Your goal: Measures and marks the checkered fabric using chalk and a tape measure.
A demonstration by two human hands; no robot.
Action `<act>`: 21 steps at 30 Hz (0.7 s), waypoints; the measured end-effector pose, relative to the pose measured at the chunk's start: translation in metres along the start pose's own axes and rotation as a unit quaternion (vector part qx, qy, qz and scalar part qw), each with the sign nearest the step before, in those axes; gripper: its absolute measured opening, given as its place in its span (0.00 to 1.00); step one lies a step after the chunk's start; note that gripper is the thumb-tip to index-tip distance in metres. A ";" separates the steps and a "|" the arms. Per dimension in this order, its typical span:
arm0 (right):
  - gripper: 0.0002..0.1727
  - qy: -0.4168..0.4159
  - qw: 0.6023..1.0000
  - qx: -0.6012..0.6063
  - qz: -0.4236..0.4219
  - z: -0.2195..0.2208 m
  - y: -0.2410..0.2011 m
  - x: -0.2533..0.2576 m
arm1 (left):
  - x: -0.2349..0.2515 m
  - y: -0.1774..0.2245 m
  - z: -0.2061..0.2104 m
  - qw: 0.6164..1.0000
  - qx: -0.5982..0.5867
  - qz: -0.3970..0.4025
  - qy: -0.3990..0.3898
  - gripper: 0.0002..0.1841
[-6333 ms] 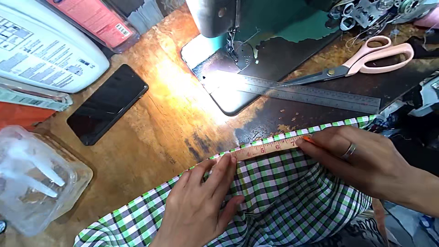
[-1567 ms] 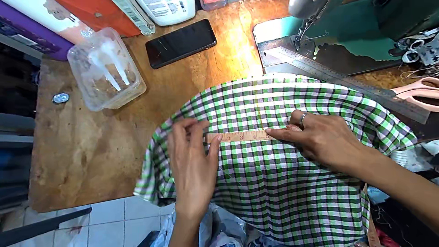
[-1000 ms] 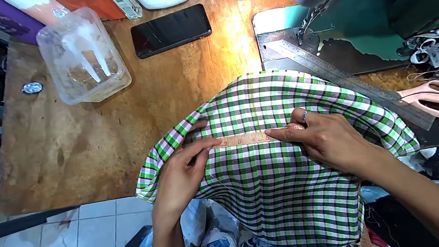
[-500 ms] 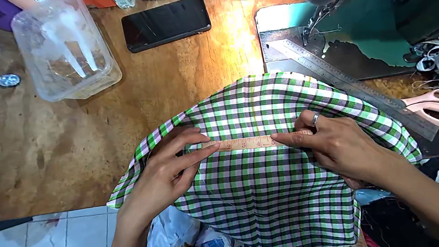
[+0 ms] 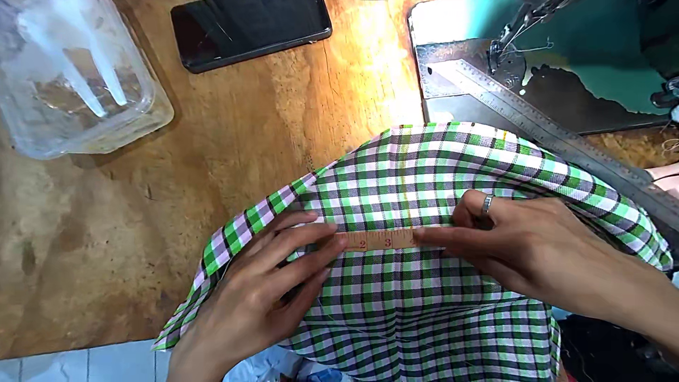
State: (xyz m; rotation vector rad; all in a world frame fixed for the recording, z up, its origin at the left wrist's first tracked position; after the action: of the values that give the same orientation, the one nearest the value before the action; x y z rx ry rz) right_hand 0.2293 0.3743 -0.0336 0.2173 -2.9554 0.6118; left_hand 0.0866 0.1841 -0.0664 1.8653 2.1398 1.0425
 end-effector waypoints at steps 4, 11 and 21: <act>0.22 -0.028 0.999 0.013 -0.014 0.003 0.002 0.000 | -0.003 0.003 0.003 1.000 -0.003 0.016 -0.014 0.19; 0.22 -0.005 0.999 0.051 -0.011 0.002 0.010 -0.007 | -0.004 0.006 0.004 0.999 -0.004 0.020 -0.031 0.20; 0.22 -0.001 0.999 0.034 -0.011 0.004 0.008 -0.006 | -0.003 0.006 0.005 0.999 0.012 0.017 -0.025 0.19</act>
State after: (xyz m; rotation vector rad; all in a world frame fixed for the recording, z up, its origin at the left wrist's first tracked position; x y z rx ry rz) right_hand 0.2334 0.3809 -0.0411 0.2565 -2.9314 0.7116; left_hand 0.0951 0.1833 -0.0675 1.9239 2.1099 0.9681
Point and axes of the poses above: each hand's wrist, its own x-axis towards the middle knuckle, its own z-axis out of the palm, y = z × x, the point moved 8 cm from there along x, towards the middle knuckle, and after that the axes turned 1 degree about y, right-handed, at the moved point
